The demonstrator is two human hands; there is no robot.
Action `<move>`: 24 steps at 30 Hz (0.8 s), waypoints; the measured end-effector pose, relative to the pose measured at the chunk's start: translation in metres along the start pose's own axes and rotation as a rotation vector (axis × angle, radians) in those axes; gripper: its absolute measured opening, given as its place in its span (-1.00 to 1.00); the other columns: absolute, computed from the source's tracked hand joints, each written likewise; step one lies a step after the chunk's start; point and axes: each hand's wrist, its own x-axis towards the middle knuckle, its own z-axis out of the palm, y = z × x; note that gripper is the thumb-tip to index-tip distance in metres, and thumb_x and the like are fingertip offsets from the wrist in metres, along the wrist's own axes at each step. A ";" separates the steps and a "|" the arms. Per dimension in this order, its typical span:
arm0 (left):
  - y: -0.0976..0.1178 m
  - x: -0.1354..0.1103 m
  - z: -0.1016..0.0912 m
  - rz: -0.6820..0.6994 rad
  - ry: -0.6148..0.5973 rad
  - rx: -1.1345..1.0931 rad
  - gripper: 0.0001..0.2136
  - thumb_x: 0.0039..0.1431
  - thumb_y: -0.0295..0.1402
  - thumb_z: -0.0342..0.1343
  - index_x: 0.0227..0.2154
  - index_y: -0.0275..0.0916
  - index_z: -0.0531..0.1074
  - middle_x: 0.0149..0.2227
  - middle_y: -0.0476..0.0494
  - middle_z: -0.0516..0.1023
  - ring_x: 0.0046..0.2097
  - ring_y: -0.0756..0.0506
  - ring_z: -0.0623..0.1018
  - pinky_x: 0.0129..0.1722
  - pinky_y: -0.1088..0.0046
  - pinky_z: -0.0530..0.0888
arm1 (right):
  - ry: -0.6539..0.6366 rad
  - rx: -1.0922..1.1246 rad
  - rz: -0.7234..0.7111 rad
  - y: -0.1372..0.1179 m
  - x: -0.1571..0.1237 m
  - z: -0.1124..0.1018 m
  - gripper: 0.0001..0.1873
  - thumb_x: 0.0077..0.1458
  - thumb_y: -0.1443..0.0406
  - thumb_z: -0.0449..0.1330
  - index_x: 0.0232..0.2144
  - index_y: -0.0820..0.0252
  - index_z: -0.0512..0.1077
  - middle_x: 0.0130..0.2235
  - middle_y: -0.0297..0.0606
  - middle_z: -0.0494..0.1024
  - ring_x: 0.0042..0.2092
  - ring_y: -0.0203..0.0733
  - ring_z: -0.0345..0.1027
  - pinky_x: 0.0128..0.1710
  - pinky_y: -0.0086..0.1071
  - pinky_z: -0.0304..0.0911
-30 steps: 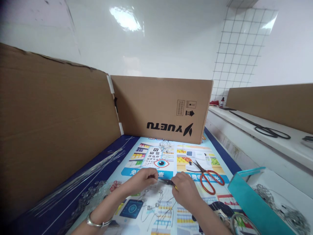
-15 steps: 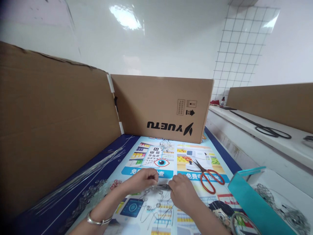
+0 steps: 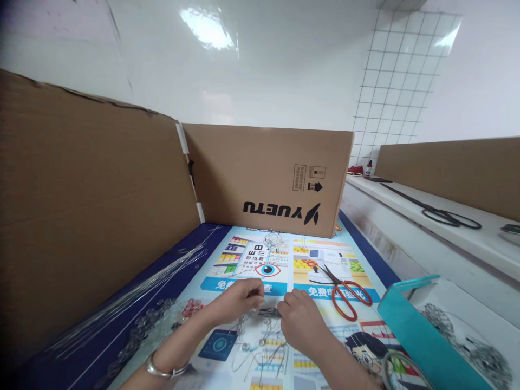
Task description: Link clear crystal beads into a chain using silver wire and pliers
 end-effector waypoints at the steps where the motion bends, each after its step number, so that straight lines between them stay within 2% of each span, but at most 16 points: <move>1: 0.000 0.000 0.001 -0.004 -0.001 -0.001 -0.89 -0.06 -0.49 -0.08 -0.48 -0.23 0.33 -0.52 0.07 0.38 -0.44 0.01 0.34 -0.49 0.58 0.19 | -0.004 -0.001 0.002 0.000 0.000 0.000 -0.90 -0.03 0.42 0.05 -0.43 0.17 0.34 -0.36 -0.27 0.35 -0.26 -0.18 0.11 -0.22 -0.31 -0.02; 17: 0.004 0.000 0.003 -0.038 0.015 0.079 -0.90 -0.02 -0.48 -0.10 -0.48 -0.21 0.30 -0.54 0.06 0.41 -0.46 0.00 0.36 -0.47 0.56 0.21 | -0.020 -0.057 -0.014 -0.002 0.000 0.004 -0.88 0.03 0.45 0.04 -0.42 0.17 0.34 -0.37 -0.28 0.37 -0.28 -0.18 0.13 -0.25 -0.33 -0.02; 24: 0.007 -0.001 0.002 -0.043 0.031 0.127 -0.90 -0.02 -0.49 -0.10 -0.49 -0.21 0.30 -0.49 0.03 0.42 -0.42 -0.02 0.36 -0.45 0.55 0.21 | -0.028 -0.069 -0.017 -0.003 0.001 0.006 -0.88 0.02 0.45 0.06 -0.40 0.17 0.35 -0.36 -0.27 0.38 -0.28 -0.17 0.14 -0.26 -0.31 -0.02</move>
